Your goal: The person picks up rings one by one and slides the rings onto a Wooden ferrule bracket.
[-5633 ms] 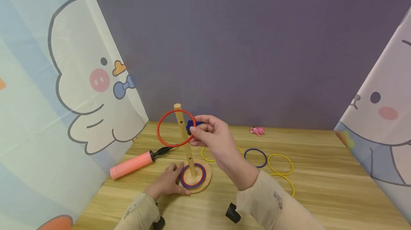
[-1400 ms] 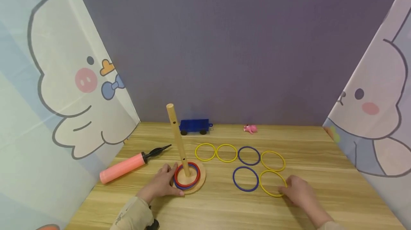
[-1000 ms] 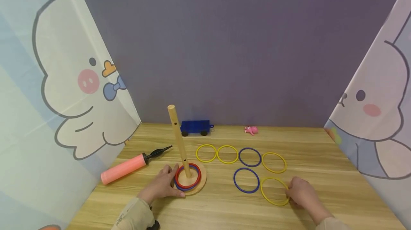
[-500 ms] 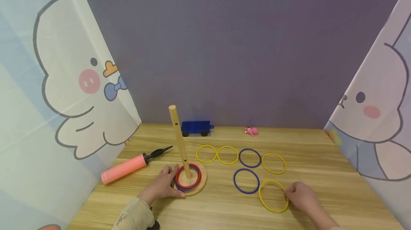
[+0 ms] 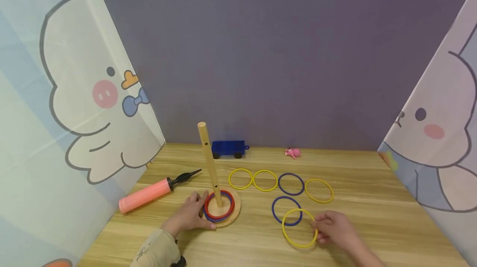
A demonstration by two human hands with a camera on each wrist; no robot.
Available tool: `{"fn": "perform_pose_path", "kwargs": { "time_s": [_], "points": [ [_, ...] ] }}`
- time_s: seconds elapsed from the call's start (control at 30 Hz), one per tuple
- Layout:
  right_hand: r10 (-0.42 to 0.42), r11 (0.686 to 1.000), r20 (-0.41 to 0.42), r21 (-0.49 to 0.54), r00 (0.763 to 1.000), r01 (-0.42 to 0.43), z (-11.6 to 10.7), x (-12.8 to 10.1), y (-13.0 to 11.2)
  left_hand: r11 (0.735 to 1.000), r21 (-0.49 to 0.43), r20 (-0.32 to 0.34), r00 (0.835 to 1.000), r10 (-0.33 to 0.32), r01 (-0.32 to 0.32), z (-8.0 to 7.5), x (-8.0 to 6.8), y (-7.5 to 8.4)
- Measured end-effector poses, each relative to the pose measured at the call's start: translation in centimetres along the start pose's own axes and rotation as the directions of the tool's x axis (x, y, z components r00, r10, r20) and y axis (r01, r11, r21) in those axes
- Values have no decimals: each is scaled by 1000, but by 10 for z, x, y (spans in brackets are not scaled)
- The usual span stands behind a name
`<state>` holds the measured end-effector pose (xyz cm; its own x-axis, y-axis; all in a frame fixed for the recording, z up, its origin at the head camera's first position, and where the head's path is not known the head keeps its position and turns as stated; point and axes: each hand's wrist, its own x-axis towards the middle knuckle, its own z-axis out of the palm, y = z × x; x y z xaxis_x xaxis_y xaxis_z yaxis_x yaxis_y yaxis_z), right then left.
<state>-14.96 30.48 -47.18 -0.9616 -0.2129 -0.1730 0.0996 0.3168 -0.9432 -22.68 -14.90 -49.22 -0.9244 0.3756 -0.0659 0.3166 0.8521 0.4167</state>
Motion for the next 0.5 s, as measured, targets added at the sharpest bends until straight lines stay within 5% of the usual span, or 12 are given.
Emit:
{"fn": "perform_pose_path", "kwargs": {
  "time_s": [0.5],
  "points": [
    [-81, 974, 84, 216, 993, 61, 50, 20, -37, 1000, -12, 6, 1000, -3, 3, -1, -2, 3]
  ]
}}
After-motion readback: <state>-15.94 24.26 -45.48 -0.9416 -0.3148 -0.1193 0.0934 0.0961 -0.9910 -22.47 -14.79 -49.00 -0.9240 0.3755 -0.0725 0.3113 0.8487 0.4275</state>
